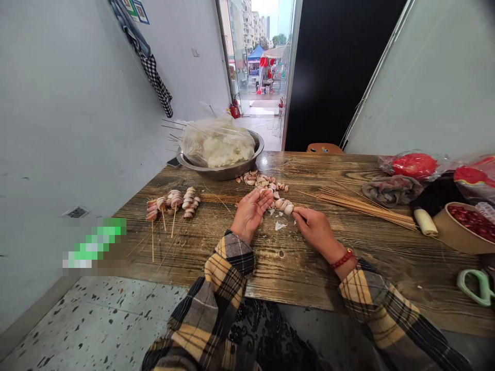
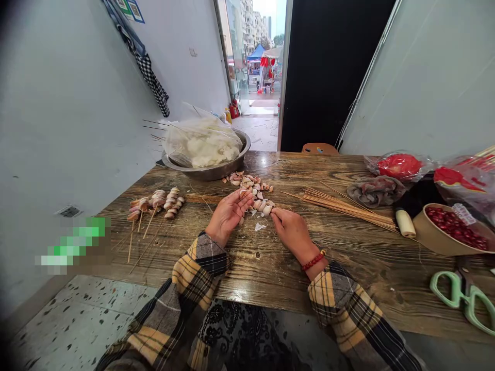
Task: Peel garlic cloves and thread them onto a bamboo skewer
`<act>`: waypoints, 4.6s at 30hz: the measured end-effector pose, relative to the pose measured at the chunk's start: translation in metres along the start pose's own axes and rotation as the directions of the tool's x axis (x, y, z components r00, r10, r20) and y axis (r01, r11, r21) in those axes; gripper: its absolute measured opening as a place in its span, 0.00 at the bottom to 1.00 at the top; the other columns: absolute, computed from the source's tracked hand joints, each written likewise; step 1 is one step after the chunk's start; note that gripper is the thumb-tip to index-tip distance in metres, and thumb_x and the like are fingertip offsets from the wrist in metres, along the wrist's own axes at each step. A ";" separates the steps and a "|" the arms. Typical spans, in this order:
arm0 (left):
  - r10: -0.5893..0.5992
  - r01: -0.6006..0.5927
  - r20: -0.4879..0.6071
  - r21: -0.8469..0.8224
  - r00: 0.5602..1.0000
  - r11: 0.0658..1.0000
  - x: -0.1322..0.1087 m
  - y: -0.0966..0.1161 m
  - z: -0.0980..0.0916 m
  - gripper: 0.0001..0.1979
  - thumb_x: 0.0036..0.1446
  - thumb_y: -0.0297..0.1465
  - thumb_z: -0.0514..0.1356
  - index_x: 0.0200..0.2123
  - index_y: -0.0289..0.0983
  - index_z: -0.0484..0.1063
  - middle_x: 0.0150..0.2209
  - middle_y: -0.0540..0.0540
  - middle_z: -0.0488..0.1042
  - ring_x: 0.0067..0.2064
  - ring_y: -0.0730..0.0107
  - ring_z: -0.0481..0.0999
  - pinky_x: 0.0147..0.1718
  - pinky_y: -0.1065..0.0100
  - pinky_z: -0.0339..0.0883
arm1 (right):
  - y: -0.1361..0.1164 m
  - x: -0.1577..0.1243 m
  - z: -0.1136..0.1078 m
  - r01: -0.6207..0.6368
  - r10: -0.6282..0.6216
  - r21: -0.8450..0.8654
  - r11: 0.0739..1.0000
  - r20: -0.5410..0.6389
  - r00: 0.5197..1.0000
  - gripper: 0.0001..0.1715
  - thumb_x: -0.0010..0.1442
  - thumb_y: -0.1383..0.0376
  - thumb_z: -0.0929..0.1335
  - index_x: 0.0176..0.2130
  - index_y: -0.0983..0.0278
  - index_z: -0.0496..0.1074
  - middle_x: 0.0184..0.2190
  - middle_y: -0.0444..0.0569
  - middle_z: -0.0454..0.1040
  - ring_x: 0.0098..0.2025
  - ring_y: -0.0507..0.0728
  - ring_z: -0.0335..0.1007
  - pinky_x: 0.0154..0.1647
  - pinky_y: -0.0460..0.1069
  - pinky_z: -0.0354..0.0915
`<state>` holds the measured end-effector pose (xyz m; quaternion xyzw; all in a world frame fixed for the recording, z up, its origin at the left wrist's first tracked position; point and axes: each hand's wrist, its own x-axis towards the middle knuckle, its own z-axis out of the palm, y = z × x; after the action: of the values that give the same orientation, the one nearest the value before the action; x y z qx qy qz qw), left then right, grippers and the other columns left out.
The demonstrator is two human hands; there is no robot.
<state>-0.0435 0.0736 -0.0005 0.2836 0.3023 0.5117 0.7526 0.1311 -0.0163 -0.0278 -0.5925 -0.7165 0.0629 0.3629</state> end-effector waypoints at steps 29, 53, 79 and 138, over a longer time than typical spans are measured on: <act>0.033 -0.034 0.026 0.027 0.999 0.999 -0.003 -0.001 0.004 0.04 0.56 0.26 0.61 0.35 0.31 0.73 0.36 0.40 0.79 0.38 0.68 0.79 0.44 0.66 0.72 | 0.002 -0.001 0.002 -0.015 0.015 -0.069 0.998 0.005 1.000 0.15 0.65 0.63 0.60 0.37 0.62 0.75 0.34 0.50 0.79 0.35 0.57 0.74 0.34 0.47 0.59; 0.126 -0.127 0.024 0.071 0.992 0.989 -0.002 -0.003 0.005 0.06 0.53 0.27 0.64 0.34 0.32 0.71 0.36 0.41 0.79 0.39 0.66 0.80 0.43 0.66 0.71 | -0.004 -0.002 -0.001 -0.033 0.033 -0.141 0.989 -0.007 0.999 0.17 0.66 0.62 0.59 0.31 0.61 0.72 0.27 0.48 0.76 0.29 0.55 0.69 0.29 0.47 0.52; 0.224 -0.222 0.003 0.152 0.975 0.963 -0.006 -0.004 0.011 0.14 0.49 0.27 0.67 0.37 0.34 0.65 0.34 0.43 0.79 0.35 0.68 0.80 0.38 0.67 0.70 | -0.007 -0.003 -0.001 -0.031 0.030 -0.060 0.998 -0.018 0.999 0.17 0.65 0.62 0.59 0.32 0.61 0.73 0.27 0.48 0.76 0.30 0.55 0.70 0.30 0.47 0.55; -0.073 0.038 0.279 0.129 0.957 0.991 -0.021 -0.009 0.022 0.22 0.58 0.48 0.57 0.36 0.32 0.73 0.38 0.40 0.77 0.40 0.64 0.78 0.40 0.66 0.71 | -0.024 0.004 -0.008 -0.105 0.138 0.279 0.955 -0.100 0.985 0.16 0.64 0.60 0.62 0.30 0.63 0.74 0.19 0.42 0.71 0.23 0.52 0.67 0.29 0.46 0.59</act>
<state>-0.0277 0.0479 0.0107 0.3909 0.2300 0.4251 0.7833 0.1164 -0.0226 -0.0077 -0.5826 -0.6403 0.1481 0.4781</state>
